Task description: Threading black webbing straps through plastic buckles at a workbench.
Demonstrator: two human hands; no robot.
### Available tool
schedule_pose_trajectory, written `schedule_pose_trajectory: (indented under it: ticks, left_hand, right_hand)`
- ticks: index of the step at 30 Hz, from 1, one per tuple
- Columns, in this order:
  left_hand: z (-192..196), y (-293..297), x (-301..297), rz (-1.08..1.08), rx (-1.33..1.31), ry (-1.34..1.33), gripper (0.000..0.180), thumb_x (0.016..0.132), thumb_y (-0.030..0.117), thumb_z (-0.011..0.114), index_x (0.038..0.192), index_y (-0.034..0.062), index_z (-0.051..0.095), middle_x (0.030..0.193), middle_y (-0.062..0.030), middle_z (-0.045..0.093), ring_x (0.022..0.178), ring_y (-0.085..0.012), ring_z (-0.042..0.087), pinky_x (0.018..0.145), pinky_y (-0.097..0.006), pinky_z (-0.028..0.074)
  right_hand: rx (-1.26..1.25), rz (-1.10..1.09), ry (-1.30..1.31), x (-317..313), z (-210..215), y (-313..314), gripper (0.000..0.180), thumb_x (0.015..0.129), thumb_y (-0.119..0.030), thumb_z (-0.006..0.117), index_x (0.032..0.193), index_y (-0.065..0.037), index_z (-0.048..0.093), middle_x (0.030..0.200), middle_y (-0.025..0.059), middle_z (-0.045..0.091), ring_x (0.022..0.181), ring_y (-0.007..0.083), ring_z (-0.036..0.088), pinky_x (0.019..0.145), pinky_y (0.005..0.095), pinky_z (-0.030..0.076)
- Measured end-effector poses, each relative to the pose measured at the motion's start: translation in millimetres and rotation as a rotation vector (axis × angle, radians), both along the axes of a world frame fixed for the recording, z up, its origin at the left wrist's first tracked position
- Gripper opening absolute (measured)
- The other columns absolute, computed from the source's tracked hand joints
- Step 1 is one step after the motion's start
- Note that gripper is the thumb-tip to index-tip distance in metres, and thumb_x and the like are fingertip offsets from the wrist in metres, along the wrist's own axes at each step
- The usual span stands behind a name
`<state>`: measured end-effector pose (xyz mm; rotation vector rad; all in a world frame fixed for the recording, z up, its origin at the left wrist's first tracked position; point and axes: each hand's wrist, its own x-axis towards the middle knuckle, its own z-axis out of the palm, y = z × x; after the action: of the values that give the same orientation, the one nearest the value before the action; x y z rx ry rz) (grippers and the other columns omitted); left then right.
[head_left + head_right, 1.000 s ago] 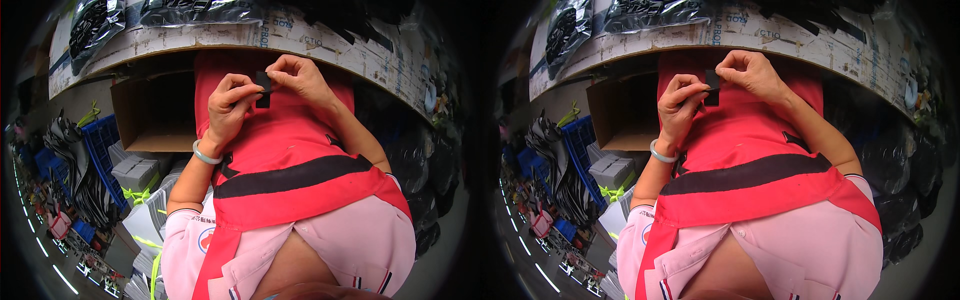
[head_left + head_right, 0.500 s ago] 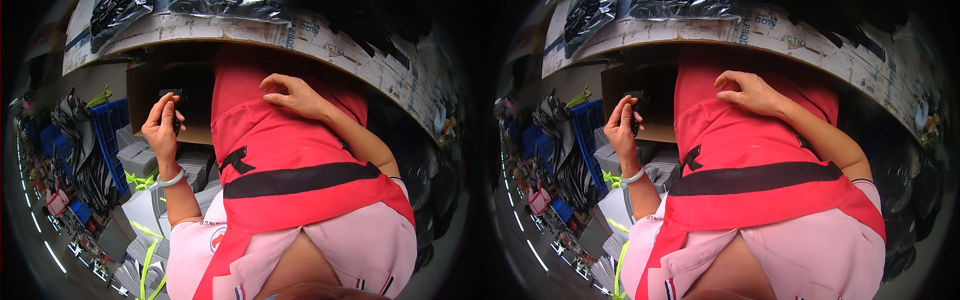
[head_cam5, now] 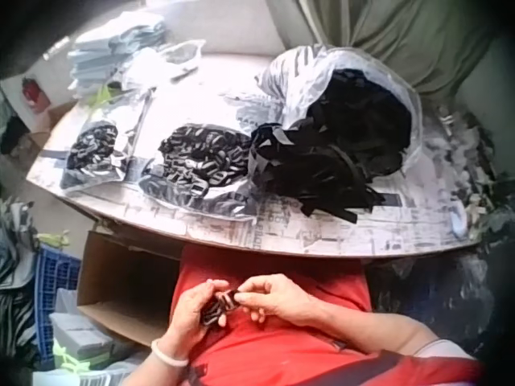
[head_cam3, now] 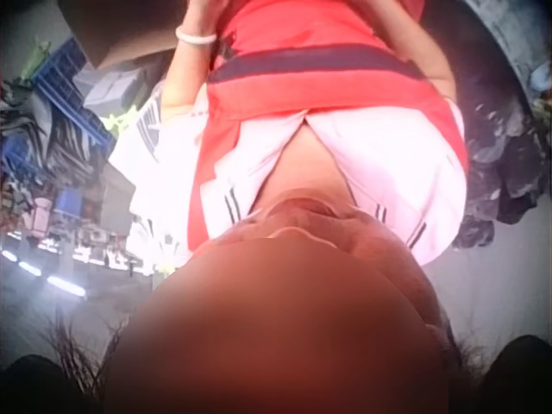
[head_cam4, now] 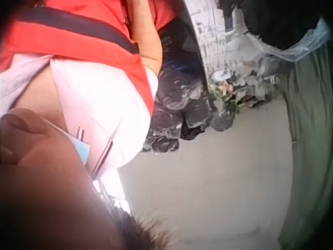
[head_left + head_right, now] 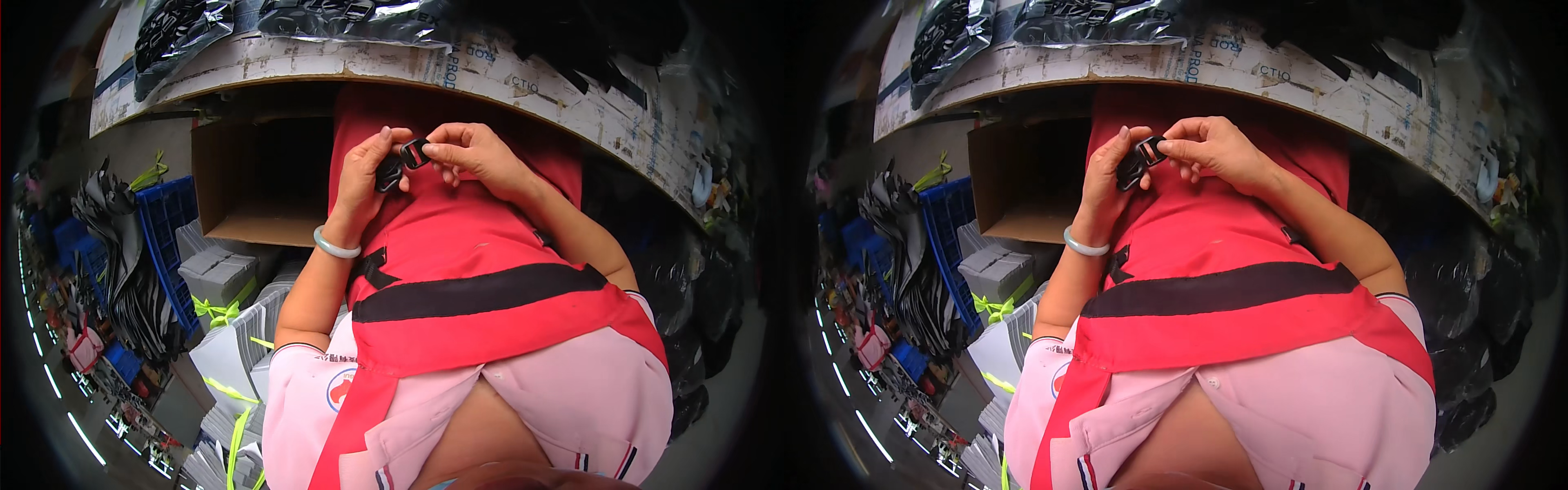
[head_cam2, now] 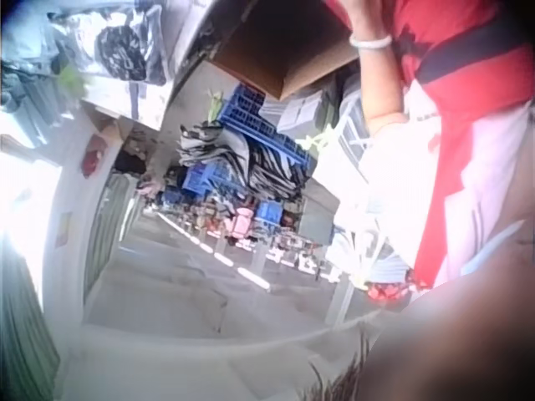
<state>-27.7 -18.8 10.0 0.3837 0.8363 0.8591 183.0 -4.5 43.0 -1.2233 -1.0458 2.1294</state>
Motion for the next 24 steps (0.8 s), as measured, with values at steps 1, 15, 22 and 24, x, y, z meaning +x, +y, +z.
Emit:
schedule_pose_trajectory:
  ticks: [1, 15, 22, 24]
  left_hand:
    - [-2, -2, -1, -0.022, 0.064, 0.052, 0.036, 0.097, 0.022, 0.058, 0.123, -0.0039, 0.058, 0.083, -0.0108, 0.066, 0.06, -0.0147, 0.062, 0.049, -0.024, 0.051]
    - [-14, 10, 5, -0.14, 0.098, -0.039, 0.013, 0.092, 0.008, 0.064, 0.103, 0.0026, 0.068, 0.089, -0.0071, 0.064, 0.068, -0.0151, 0.062, 0.06, -0.028, 0.051]
    - [-14, 12, 11, -0.161, -0.024, -0.25, 0.015, 0.093, 0.012, 0.063, 0.106, 0.0026, 0.063, 0.096, -0.0089, 0.065, 0.074, -0.0165, 0.063, 0.06, -0.028, 0.053]
    - [-15, 11, 10, -0.153, -0.042, -0.216, 0.017, 0.094, 0.013, 0.063, 0.106, 0.0025, 0.063, 0.094, -0.0086, 0.064, 0.073, -0.0161, 0.062, 0.059, -0.027, 0.053]
  right_hand:
    - [-0.126, -0.017, 0.075, 4, -1, 3, 0.019, 0.093, -0.022, 0.065, 0.097, -0.003, 0.063, 0.072, 0.0006, 0.061, 0.06, 0.0056, 0.057, 0.053, 0.0182, 0.046]
    - [1.315, -0.406, -1.334, 107, -1, 63, 0.036, 0.083, -0.023, 0.07, 0.116, -0.011, 0.063, 0.121, 0.0109, 0.059, 0.115, 0.0314, 0.051, 0.096, 0.0405, 0.042]
    - [1.171, -0.033, -1.164, 119, -9, 49, 0.031, 0.085, -0.028, 0.069, 0.113, -0.016, 0.066, 0.124, 0.0067, 0.055, 0.115, 0.0296, 0.049, 0.101, 0.0409, 0.037]
    - [1.196, -0.059, -1.14, 110, -12, 32, 0.033, 0.083, -0.029, 0.07, 0.114, -0.017, 0.066, 0.125, 0.0062, 0.055, 0.116, 0.0297, 0.047, 0.101, 0.041, 0.036]
